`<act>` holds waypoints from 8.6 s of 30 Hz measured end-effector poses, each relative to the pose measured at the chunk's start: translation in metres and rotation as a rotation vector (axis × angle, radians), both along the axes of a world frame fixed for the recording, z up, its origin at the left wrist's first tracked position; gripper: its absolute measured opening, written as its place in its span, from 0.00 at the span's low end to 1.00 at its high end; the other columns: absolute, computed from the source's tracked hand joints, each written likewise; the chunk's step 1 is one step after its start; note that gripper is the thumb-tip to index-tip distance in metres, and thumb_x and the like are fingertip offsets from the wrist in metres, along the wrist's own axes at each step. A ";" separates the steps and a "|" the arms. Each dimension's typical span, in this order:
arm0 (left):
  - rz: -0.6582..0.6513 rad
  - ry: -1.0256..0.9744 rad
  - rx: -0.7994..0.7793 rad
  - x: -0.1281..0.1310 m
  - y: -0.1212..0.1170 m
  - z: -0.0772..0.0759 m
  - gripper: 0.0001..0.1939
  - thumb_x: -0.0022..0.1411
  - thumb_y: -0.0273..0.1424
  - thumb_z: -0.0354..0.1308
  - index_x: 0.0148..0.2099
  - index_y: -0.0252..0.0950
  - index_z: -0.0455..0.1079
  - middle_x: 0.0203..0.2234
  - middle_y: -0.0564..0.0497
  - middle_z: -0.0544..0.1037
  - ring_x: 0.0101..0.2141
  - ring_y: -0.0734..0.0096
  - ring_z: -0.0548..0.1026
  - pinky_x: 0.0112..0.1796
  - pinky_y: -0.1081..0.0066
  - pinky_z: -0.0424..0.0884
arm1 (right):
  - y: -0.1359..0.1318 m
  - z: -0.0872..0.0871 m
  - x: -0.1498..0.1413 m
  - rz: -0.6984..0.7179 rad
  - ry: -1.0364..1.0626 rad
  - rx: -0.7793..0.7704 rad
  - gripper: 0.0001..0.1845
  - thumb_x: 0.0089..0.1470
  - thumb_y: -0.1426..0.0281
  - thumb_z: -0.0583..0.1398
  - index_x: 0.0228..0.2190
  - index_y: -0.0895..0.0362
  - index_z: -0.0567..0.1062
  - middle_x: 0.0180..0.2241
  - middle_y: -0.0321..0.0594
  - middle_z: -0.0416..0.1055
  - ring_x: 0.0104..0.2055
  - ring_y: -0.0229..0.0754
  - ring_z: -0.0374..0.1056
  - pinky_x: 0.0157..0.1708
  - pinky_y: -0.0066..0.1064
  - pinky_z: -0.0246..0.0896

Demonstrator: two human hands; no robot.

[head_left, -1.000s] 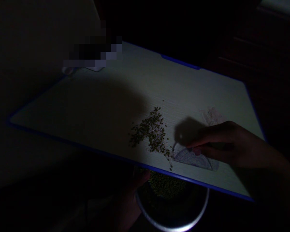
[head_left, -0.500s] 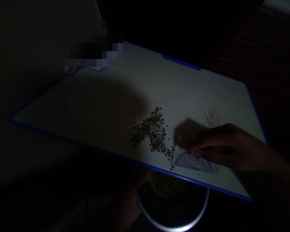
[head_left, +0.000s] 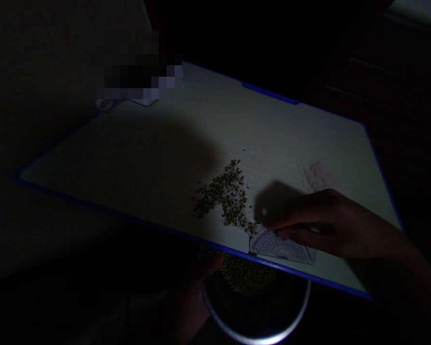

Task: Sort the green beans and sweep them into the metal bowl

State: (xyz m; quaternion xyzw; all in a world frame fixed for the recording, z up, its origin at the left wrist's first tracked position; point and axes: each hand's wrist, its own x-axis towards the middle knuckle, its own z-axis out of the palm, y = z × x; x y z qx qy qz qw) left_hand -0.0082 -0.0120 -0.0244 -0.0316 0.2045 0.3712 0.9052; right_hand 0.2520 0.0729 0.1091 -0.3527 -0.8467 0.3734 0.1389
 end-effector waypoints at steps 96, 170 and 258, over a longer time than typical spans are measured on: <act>0.018 0.015 0.026 0.002 0.002 0.005 0.14 0.69 0.35 0.57 0.51 0.43 0.83 0.50 0.49 0.86 0.62 0.55 0.72 0.68 0.56 0.49 | -0.003 0.000 -0.003 0.026 0.069 0.096 0.13 0.65 0.73 0.62 0.50 0.54 0.79 0.44 0.39 0.83 0.43 0.34 0.79 0.44 0.22 0.71; 0.111 -0.004 0.098 0.005 0.000 0.007 0.16 0.70 0.32 0.56 0.56 0.43 0.79 0.51 0.48 0.85 0.62 0.56 0.72 0.67 0.53 0.52 | -0.010 0.003 -0.015 -0.027 -0.041 0.107 0.14 0.67 0.69 0.61 0.52 0.52 0.80 0.46 0.36 0.83 0.42 0.34 0.80 0.41 0.24 0.71; 0.043 0.023 0.032 -0.001 0.002 0.002 0.14 0.69 0.32 0.58 0.51 0.45 0.83 0.49 0.51 0.86 0.61 0.56 0.74 0.67 0.54 0.53 | -0.002 0.006 -0.001 -0.007 -0.008 0.094 0.13 0.65 0.73 0.61 0.48 0.53 0.81 0.43 0.41 0.84 0.41 0.39 0.81 0.38 0.25 0.74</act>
